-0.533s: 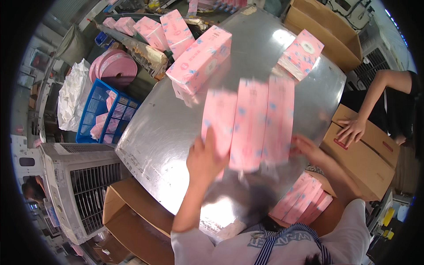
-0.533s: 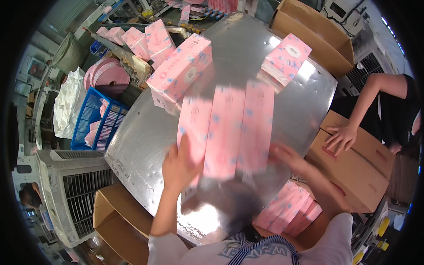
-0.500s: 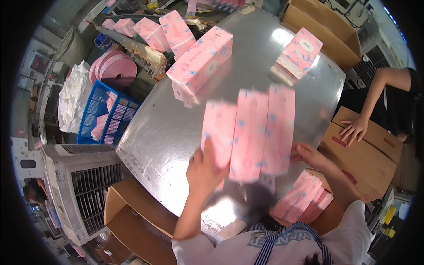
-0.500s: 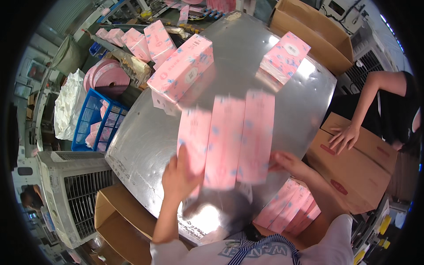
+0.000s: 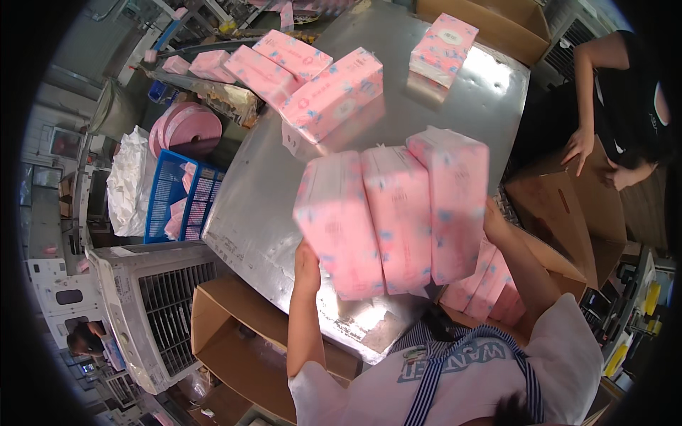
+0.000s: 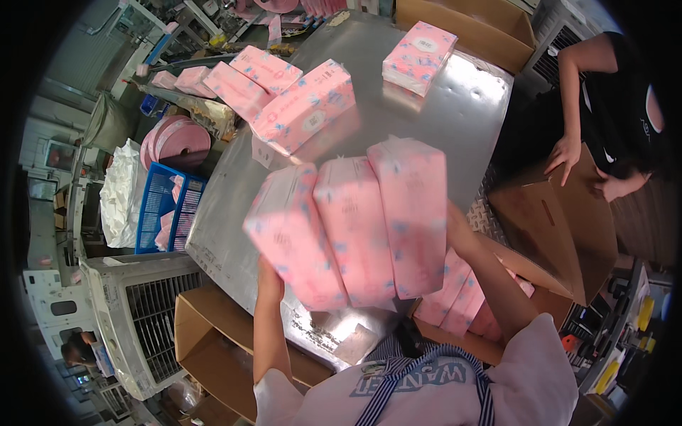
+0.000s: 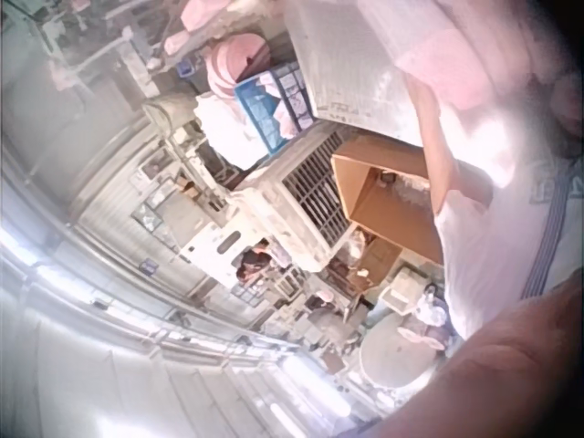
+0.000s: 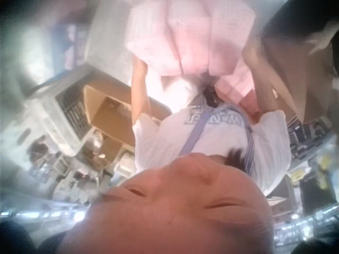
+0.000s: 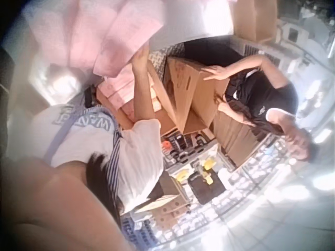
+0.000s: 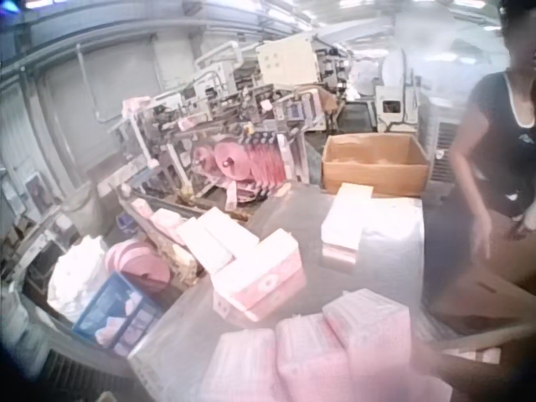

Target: The person packs pink rectangular packages into cardboard boxes on a metal table. They arrange the items, close the box flaps, and move the sealed boxes to a conveyor belt. The process is repeated continuously with another person assisting in the background.

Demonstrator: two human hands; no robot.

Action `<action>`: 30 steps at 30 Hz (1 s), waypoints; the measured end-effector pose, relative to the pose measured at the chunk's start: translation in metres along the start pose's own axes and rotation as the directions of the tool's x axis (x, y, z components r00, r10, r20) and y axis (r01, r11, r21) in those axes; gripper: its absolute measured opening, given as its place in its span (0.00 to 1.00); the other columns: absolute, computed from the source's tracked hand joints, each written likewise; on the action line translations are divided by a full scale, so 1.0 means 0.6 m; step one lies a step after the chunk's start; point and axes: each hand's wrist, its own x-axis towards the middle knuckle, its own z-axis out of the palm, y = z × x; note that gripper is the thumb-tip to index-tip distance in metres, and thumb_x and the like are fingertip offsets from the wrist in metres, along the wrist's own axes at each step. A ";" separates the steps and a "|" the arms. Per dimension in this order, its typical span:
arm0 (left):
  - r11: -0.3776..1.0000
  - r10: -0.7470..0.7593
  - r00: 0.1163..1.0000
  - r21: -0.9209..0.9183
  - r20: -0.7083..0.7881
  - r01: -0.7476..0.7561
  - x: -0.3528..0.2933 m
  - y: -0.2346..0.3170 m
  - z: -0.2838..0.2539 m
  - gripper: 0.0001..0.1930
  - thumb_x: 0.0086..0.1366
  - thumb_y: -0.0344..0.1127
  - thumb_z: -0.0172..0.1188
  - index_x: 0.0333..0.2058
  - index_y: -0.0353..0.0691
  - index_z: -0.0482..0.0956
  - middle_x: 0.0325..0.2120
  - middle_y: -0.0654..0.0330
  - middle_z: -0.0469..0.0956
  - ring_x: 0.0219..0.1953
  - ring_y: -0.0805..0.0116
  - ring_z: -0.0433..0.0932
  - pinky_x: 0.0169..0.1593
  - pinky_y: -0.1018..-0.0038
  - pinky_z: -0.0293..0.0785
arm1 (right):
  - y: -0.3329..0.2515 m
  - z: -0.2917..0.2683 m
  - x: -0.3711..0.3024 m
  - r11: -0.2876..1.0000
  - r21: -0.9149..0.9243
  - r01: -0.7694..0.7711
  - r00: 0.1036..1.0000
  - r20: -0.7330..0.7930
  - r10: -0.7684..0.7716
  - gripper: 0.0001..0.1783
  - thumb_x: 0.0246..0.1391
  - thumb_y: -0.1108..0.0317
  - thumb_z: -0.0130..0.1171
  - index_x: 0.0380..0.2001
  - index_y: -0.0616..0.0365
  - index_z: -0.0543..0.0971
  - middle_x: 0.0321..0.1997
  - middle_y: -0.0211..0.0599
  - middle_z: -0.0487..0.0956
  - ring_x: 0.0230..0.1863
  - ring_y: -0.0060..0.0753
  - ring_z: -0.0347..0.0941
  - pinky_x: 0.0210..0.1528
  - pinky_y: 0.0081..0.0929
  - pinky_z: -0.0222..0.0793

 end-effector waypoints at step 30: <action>0.612 0.148 0.757 0.542 0.637 -0.576 -0.245 -0.249 0.666 0.15 0.59 0.40 0.63 0.39 0.38 0.72 0.39 0.52 0.71 0.39 0.59 0.74 0.40 0.66 0.73 | 0.187 -0.198 -0.651 0.728 -0.493 -0.476 0.671 -0.739 -0.060 0.16 0.48 0.69 0.57 0.43 0.53 0.72 0.41 0.48 0.71 0.41 0.50 0.74 0.40 0.38 0.74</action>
